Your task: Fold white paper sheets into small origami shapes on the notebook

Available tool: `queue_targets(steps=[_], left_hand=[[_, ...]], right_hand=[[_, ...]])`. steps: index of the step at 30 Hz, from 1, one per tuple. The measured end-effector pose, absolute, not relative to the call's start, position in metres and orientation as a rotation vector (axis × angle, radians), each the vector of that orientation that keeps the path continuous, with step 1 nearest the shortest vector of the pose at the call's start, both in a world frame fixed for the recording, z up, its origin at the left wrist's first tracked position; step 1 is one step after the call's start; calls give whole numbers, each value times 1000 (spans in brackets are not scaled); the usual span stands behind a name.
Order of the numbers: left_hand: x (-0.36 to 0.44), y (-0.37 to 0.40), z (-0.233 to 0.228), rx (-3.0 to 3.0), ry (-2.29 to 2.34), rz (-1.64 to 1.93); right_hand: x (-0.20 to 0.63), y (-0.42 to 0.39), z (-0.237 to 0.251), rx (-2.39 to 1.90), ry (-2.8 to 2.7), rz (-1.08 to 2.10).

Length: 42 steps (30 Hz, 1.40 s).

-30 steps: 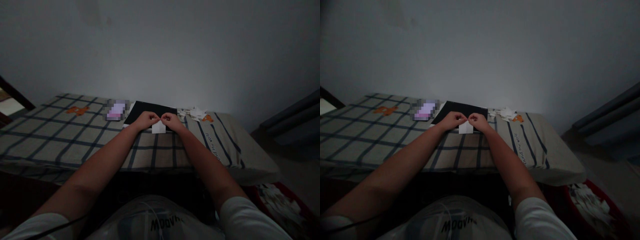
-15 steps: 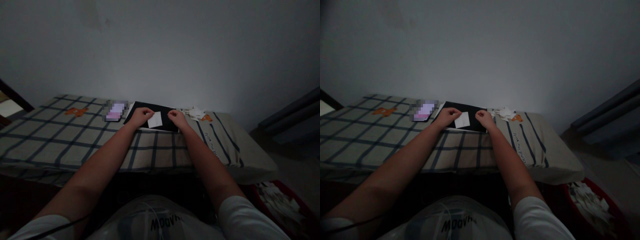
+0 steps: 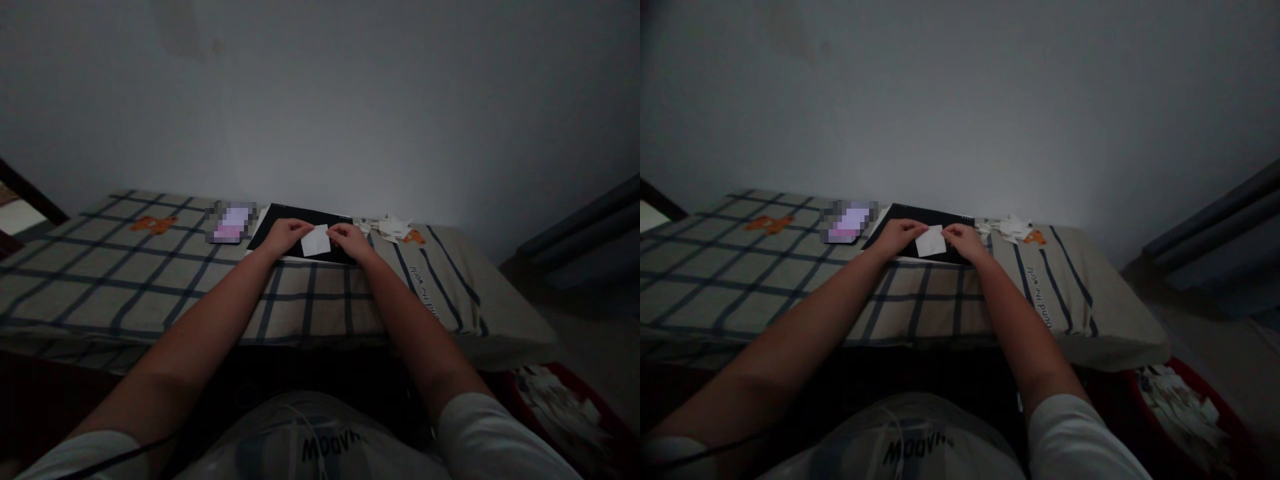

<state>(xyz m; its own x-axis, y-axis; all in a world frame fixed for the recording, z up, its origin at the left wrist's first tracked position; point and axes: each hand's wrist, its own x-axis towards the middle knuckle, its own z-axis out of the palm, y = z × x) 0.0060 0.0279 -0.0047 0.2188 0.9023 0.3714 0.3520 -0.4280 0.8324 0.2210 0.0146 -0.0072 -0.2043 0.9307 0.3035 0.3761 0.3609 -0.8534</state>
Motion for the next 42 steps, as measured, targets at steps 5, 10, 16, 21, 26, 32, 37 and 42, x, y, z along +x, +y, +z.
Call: queue_targets(steps=[5, 10, 16, 21, 26, 32, 37, 42], left_hand=[[4, 28, -2, 1878, 1222, 1176], [2, 31, -3, 1883, 1278, 1295], [2, 34, -4, 1795, 1253, 1304], [1, 34, -3, 1802, 1232, 1297], [0, 33, -3, 1835, 1256, 1304], [3, 34, -6, 1729, 1187, 1290], [4, 33, -4, 1640, 1088, 1289], [2, 31, -3, 1705, 1063, 1250]], right_hand=[[222, 16, -7, -1187, -1722, 797], [222, 13, -7, -1183, -1818, 826], [223, 13, -4, -1225, -1786, 759], [223, 13, -3, -1235, -1735, 784], [223, 13, -3, -1214, -1720, 901], [225, 16, -4, -1223, -1642, 908], [229, 23, -11, -1238, -1530, 997], [230, 25, -12, -1252, -1450, 1022]])
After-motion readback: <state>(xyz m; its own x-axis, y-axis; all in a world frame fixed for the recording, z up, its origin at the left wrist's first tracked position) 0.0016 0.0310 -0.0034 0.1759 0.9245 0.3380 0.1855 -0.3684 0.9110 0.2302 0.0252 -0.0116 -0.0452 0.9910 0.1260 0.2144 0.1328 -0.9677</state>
